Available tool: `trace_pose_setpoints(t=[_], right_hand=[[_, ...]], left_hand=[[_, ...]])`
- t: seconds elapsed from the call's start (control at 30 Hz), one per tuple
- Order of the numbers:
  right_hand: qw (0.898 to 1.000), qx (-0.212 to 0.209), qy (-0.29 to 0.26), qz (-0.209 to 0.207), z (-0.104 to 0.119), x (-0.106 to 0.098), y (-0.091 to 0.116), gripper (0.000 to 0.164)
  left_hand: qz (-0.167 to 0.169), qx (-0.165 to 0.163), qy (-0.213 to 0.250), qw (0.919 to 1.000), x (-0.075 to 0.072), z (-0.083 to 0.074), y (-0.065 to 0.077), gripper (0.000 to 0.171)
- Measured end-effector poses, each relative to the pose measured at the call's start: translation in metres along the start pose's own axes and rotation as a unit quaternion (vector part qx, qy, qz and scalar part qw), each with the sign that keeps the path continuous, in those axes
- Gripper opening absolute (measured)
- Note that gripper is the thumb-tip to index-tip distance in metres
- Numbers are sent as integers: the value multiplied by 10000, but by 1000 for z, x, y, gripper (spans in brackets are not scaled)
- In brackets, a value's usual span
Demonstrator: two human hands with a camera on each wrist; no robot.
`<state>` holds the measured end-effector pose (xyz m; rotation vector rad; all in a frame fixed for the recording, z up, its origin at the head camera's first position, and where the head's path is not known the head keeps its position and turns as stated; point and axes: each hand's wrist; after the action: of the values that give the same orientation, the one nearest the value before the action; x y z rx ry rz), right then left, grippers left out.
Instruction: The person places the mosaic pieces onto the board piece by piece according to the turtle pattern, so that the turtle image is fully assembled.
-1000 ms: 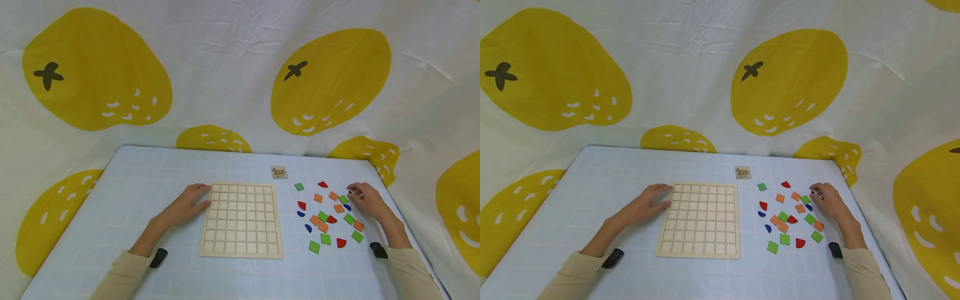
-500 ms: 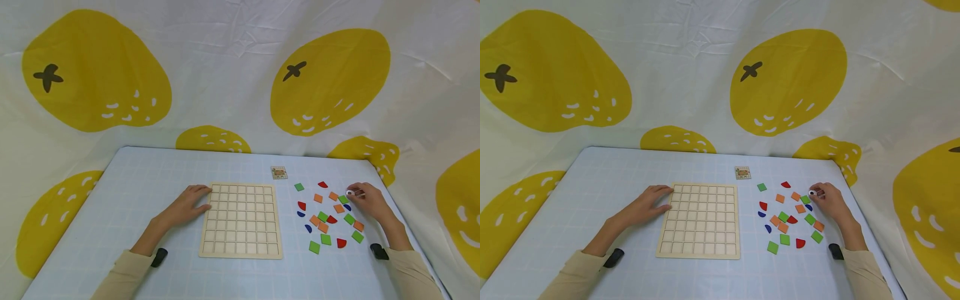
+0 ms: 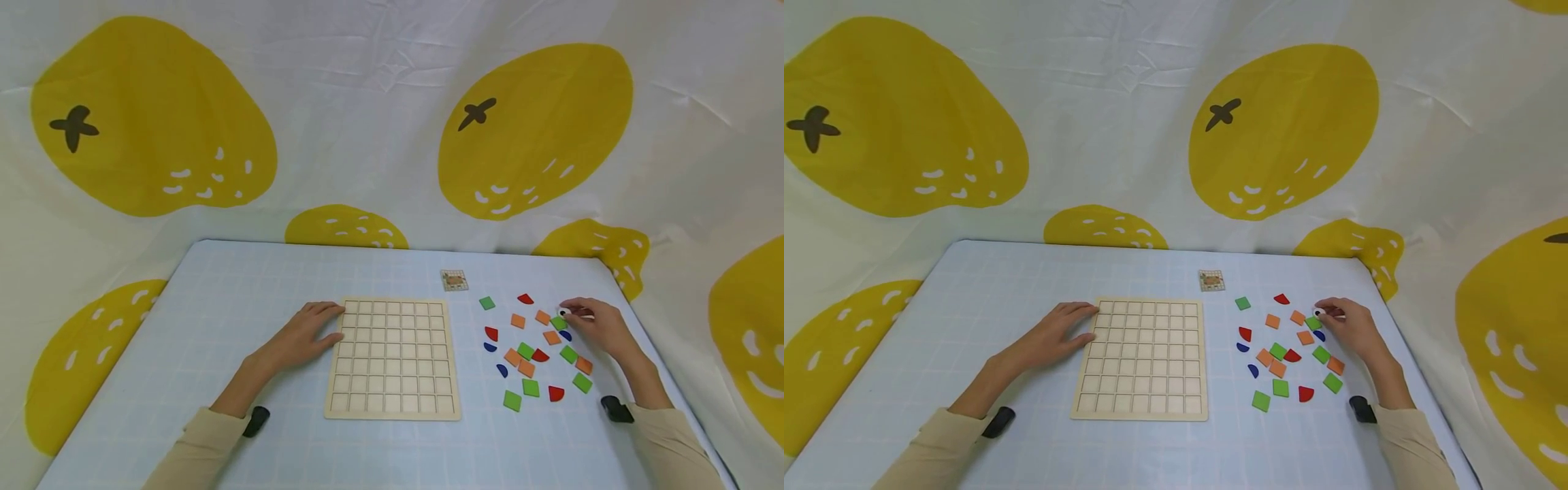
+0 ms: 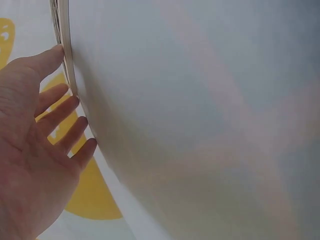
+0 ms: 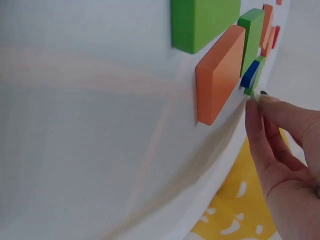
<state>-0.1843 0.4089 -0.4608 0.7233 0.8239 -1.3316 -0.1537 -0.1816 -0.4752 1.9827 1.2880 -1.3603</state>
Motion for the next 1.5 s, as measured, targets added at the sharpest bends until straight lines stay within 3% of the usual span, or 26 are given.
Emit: trace_pose_setpoints(t=[0.33,0.57,0.97,1.2,1.5], right_hand=[[9998,118,-136,-19,20,1,0,33],[9986,-373,-348,-154,37,3,-2,31],[9953,-770,-595,-17,77,8,-11,30],[9928,-862,-825,103,93,18,-20,30],[9858,-1347,-1001,-36,118,34,-29,27]], left_hand=[[13,-2,2,10000,1,4,1,54],[2,-34,39,10000,1,3,1,54],[17,-50,93,9999,0,2,1,54],[25,-52,155,9999,-2,0,1,53],[10,5,134,9999,-1,2,2,52]])
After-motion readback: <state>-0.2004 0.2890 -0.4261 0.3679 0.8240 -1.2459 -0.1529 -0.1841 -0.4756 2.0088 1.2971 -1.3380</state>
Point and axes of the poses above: each hand's wrist, its own y-axis away from the middle knuckle, its own x-axis out of the palm, z = x × y, and after that the axes turned 2 degrees about -y, right-handed
